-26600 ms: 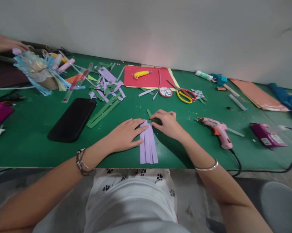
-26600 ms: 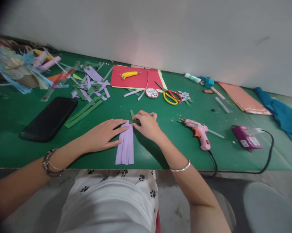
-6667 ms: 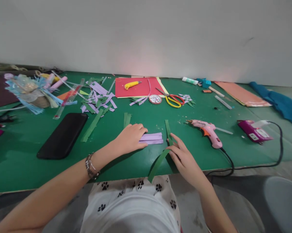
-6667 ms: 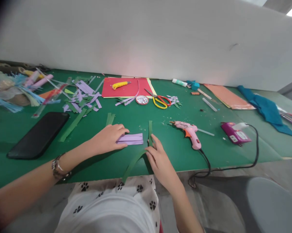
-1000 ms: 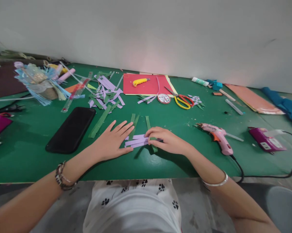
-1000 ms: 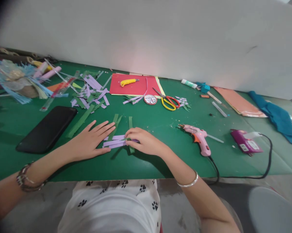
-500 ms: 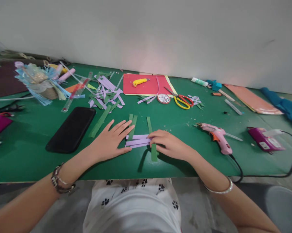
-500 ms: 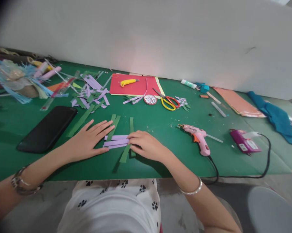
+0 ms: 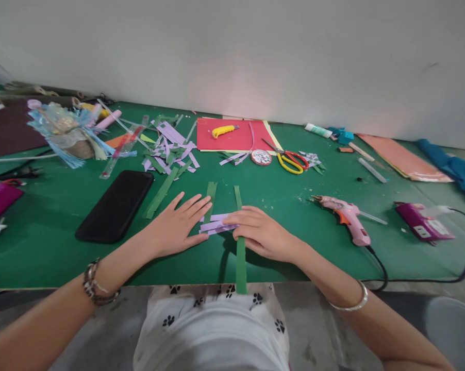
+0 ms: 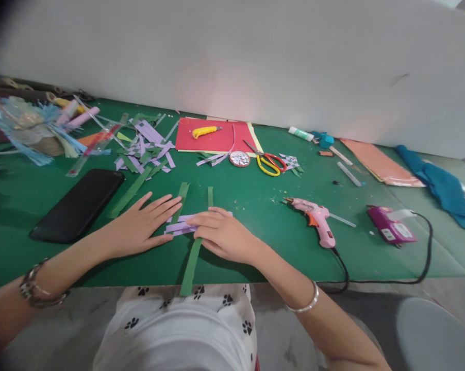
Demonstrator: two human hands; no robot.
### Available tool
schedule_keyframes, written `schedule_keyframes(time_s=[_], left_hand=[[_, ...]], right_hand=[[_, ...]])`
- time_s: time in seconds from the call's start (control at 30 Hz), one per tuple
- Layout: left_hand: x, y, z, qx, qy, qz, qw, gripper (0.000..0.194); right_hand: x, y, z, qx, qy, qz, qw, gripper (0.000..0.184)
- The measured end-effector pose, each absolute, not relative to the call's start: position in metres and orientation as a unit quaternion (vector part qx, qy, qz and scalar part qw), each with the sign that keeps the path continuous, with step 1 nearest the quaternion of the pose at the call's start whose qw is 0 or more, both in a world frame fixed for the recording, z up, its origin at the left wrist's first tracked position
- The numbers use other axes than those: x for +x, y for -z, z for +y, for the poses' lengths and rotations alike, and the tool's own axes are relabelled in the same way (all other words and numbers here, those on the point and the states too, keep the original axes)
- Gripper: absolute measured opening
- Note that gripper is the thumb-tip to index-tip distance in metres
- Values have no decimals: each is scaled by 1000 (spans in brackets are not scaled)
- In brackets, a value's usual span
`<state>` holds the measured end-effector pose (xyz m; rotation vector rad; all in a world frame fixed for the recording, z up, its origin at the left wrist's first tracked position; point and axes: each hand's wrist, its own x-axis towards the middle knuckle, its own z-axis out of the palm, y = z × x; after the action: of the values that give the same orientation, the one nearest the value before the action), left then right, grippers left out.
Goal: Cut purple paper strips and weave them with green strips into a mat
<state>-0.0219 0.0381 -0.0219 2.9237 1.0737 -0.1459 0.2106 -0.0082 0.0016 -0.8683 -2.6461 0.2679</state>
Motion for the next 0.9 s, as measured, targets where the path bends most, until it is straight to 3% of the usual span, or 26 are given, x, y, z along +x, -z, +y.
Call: schedule_keyframes(time_s=[0.17, 0.5, 0.9], left_hand=[[-21, 24, 34, 931, 40, 363, -22, 70], [-22, 21, 34, 928, 40, 371, -3, 68], [-23, 21, 34, 930, 40, 365, 25, 70]], right_hand=[[208, 7, -9, -302, -81, -944, 106, 25], [207, 8, -8, -330, -62, -938, 89, 28], [208, 9, -14, -306, -24, -942, 137, 26]])
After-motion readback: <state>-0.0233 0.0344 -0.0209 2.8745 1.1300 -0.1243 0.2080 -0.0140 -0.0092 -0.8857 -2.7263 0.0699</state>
